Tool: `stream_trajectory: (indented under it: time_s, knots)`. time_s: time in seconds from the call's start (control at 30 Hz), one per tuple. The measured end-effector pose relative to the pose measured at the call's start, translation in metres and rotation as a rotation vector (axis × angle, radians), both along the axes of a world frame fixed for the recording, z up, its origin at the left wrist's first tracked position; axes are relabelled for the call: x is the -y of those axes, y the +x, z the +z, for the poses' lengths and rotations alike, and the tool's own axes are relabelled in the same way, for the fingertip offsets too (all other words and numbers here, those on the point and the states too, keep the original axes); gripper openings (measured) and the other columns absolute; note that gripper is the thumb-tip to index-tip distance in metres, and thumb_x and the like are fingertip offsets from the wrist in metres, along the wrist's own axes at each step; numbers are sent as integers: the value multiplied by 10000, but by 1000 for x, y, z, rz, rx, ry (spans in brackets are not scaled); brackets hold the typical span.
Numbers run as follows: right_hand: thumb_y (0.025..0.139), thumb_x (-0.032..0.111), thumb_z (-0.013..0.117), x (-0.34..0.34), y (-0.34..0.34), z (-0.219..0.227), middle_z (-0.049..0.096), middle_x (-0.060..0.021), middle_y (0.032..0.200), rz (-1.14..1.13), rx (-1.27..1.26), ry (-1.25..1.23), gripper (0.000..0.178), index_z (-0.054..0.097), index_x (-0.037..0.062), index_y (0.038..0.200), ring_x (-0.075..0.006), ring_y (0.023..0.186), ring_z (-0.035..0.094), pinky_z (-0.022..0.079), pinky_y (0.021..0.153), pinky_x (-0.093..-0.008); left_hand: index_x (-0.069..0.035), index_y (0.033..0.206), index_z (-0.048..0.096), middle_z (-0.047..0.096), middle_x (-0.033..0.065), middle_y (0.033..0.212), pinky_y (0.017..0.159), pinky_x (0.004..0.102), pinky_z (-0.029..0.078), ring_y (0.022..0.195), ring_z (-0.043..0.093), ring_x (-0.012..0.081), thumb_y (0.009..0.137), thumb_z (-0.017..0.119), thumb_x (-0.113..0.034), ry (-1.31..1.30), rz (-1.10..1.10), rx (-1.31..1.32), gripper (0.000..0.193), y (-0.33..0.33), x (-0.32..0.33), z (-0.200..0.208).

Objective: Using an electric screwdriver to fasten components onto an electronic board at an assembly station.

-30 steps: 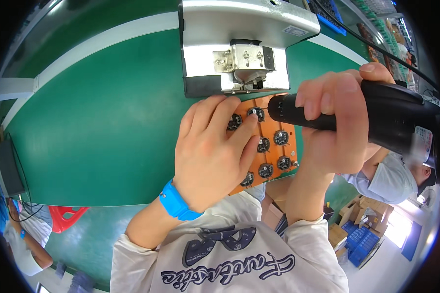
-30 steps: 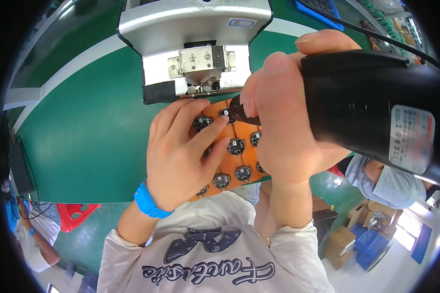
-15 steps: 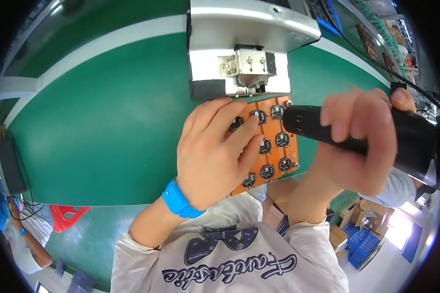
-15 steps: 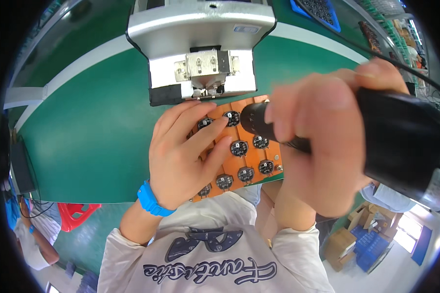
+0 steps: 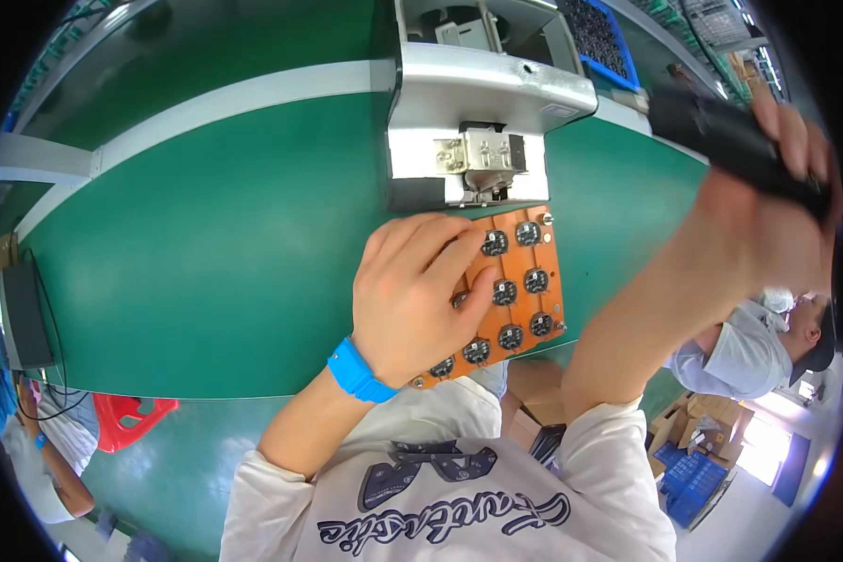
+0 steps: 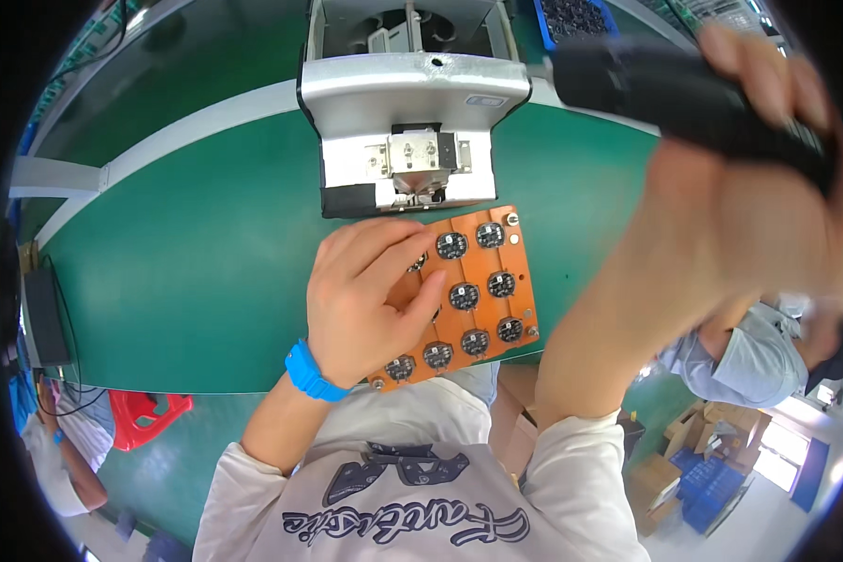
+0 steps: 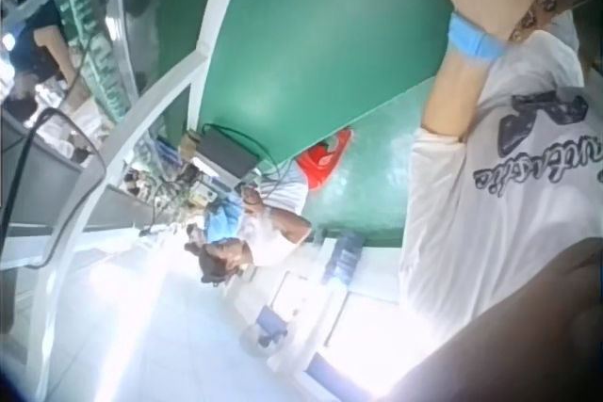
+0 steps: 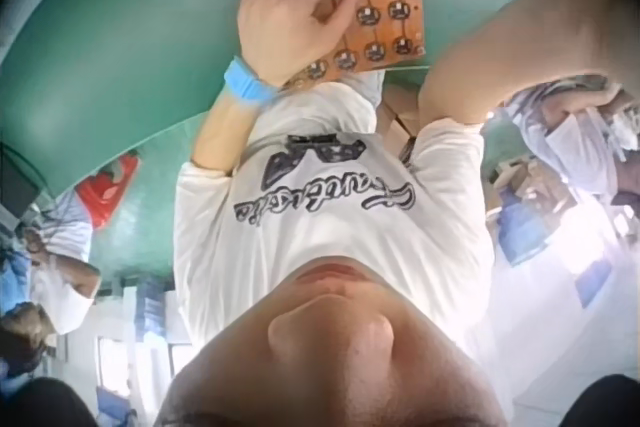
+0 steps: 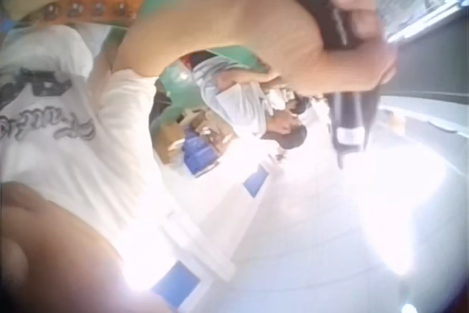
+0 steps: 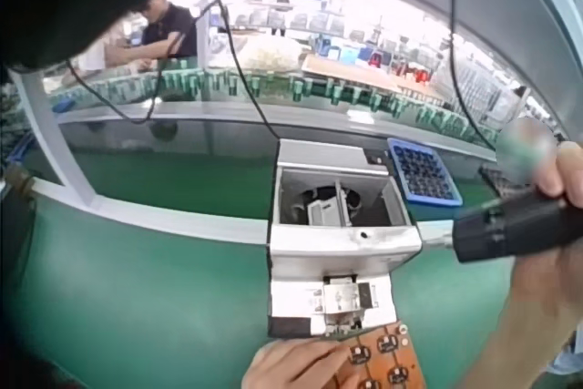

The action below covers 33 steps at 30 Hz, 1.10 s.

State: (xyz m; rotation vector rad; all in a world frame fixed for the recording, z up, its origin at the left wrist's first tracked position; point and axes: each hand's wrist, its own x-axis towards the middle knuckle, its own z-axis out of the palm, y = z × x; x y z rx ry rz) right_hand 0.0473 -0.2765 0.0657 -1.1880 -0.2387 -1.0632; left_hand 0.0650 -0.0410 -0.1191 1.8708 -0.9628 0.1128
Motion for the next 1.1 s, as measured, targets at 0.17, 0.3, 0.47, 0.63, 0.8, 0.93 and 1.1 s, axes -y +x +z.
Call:
stream_trajectory:
  time_s: [0.17, 0.3, 0.47, 0.63, 0.8, 0.93, 1.1]
  knots:
    - [921, 106, 608, -41, -47, -23, 479, -9, 787, -90, -256, 10, 221, 613, 4, 1117, -138, 659, 470, 410, 695, -356, -49, 1086, 790, 756, 78, 1163, 962, 435, 529, 1053, 710, 303, 781, 885, -148, 28, 31, -59, 335, -1, 6, 0]
    - [945, 82, 572, -54, -34, -37, 489, -28, 800, -8, -287, -101, 260, 609, -23, 1181, -148, 654, 480, 424, 678, -364, -49, 1085, 790, 756, 77, 1164, 977, 427, 518, 1059, 709, 300, 776, 887, -151, 56, 77, -29, 340, -2, 11, 1]
    - [967, 68, 539, -55, -2, -47, 491, -68, 835, -9, -273, -495, 272, 604, -68, 1193, -172, 672, 501, 455, 666, -377, -80, 1008, 778, 737, 51, 1101, 962, 431, 508, 1031, 698, 268, 789, 848, -138, 54, 83, -9, 236, -1, 12, -3]
    - [989, 54, 506, -49, 22, -51, 492, -108, 870, -2, -247, -892, 290, 598, -114, 1206, -195, 689, 522, 485, 655, -390, -90, 977, 773, 734, 48, 1083, 938, 432, 524, 1027, 699, 265, 765, 867, -143, 59, 79, -31, 238, -1, 11, 0]
    - [997, 59, 498, -50, 12, -55, 493, -120, 870, -9, -270, -1003, 309, 572, -120, 1237, -208, 682, 531, 499, 640, -397, -95, 989, 768, 733, 45, 1072, 935, 432, 539, 1031, 701, 268, 748, 883, -160, 101, 68, -64, 274, 2, 10, 4]
    - [975, 116, 544, -57, -35, -68, 491, -73, 785, -60, -398, -471, 393, 481, -32, 1333, -202, 609, 517, 482, 609, -393, -113, 1025, 793, 751, 44, 1095, 935, 425, 545, 1029, 707, 276, 740, 903, -190, 151, 44, -54, 314, 2, 11, 9]
    - [940, 62, 580, -73, -33, -77, 496, -75, 752, -349, -529, -363, 383, 494, -38, 1299, -203, 579, 528, 488, 598, -401, -120, 1028, 818, 770, 37, 1100, 902, 416, 541, 1009, 708, 275, 719, 925, -199, 169, 80, -28, 336, -1, 20, 6]
